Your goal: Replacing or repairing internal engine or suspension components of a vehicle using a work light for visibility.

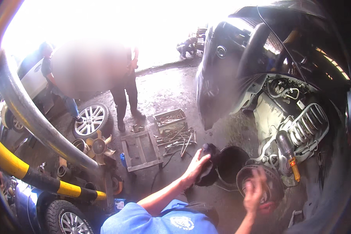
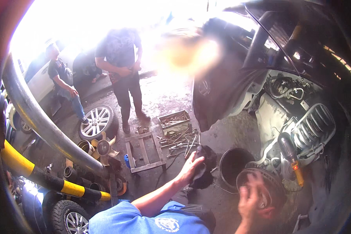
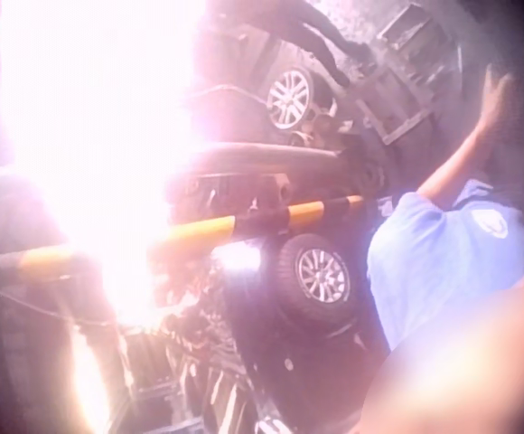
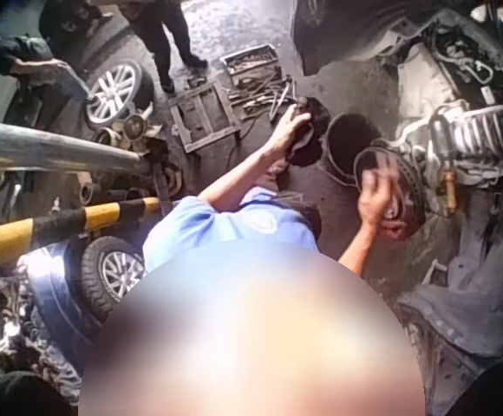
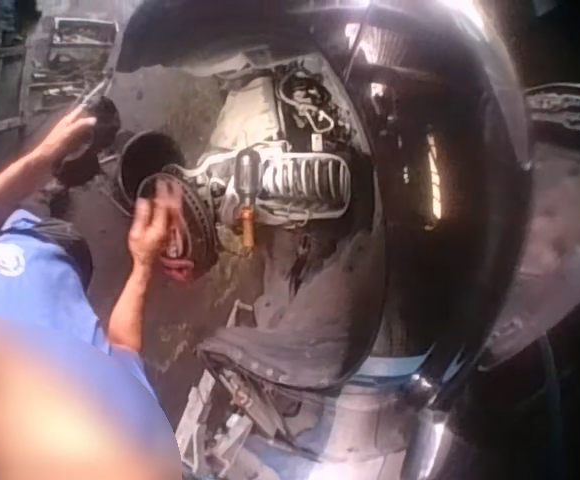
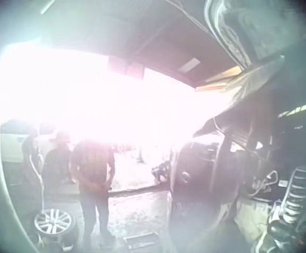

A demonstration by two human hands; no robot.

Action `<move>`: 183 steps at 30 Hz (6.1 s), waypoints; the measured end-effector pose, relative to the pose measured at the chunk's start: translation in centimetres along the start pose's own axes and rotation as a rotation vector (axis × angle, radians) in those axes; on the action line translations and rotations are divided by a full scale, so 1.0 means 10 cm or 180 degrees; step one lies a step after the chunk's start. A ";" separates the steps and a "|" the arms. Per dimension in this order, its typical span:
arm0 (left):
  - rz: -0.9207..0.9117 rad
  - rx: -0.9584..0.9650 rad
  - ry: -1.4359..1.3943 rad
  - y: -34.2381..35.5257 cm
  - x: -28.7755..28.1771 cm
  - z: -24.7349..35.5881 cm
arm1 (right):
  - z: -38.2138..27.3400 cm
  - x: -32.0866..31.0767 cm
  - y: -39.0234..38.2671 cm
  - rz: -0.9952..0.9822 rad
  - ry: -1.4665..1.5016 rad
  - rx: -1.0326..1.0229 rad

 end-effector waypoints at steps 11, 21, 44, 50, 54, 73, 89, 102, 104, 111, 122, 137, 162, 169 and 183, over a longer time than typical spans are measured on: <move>0.0663 -0.0424 0.0106 -0.08 -0.98 -0.09 | 1.65 -1.44 0.97 0.1637 -0.2625 0.0586; 0.0934 -0.0601 0.0447 -0.37 -1.21 -0.07 | 2.52 -1.54 1.21 0.0773 -0.0916 0.1224; 0.0328 0.0175 0.0372 0.13 -0.76 -0.74 | 1.66 -1.35 1.13 0.1940 -0.0768 0.0911; 0.0014 -0.0520 0.0377 0.28 -0.05 -0.87 | 1.55 -1.50 1.07 0.1846 -0.1143 0.0566; -0.0223 -0.0522 0.0521 0.59 0.12 -1.13 | 1.23 -1.53 1.40 0.1743 -0.1420 0.0179; -0.0279 -0.0593 0.1035 0.38 -0.43 -0.74 | 1.33 -1.19 2.47 0.1697 -0.1500 0.0338; 0.0164 -0.0582 0.0787 -0.20 -0.82 -0.81 | 1.47 -1.16 2.55 0.1597 -0.1152 0.0244; -0.0442 -0.0215 0.1135 -0.03 -0.39 -0.90 | 1.33 -1.16 2.47 0.1388 -0.0706 0.0435; -0.0404 -0.0312 0.1035 0.03 -0.32 -0.97 | 1.42 -1.14 2.51 0.1342 -0.0710 0.0537; -0.0579 -0.0386 0.0927 0.12 -0.14 -1.06 | 1.60 -1.19 2.58 0.1446 -0.0432 0.0228; -0.0538 -0.0146 0.0989 0.24 -0.16 -0.92 | 1.70 -1.26 2.60 0.1450 -0.0537 0.0265; -0.0463 -0.0338 0.0894 0.06 -0.36 -1.04 | 1.68 -1.17 2.55 0.1357 -0.0697 0.0461; -0.0964 -0.0212 0.0031 2.12 1.41 -1.46 | 1.63 -1.11 2.68 0.1339 0.0021 0.1077; -0.1489 0.0062 0.0567 2.81 1.79 -1.50 | 1.76 -0.99 2.74 0.1251 0.0179 0.1534; -0.1660 -0.0516 0.0211 3.52 2.10 -1.78 | 2.00 -0.96 2.70 0.1496 -0.0244 0.2187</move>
Point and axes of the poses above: each hand's wrist, its own y-axis towards the middle knuckle, its own x-axis out of the palm, z = x × y, the point moved 5 cm from there along y, towards the middle knuckle, and after that the axes turned 13 degrees about x, right-handed, at the moved point
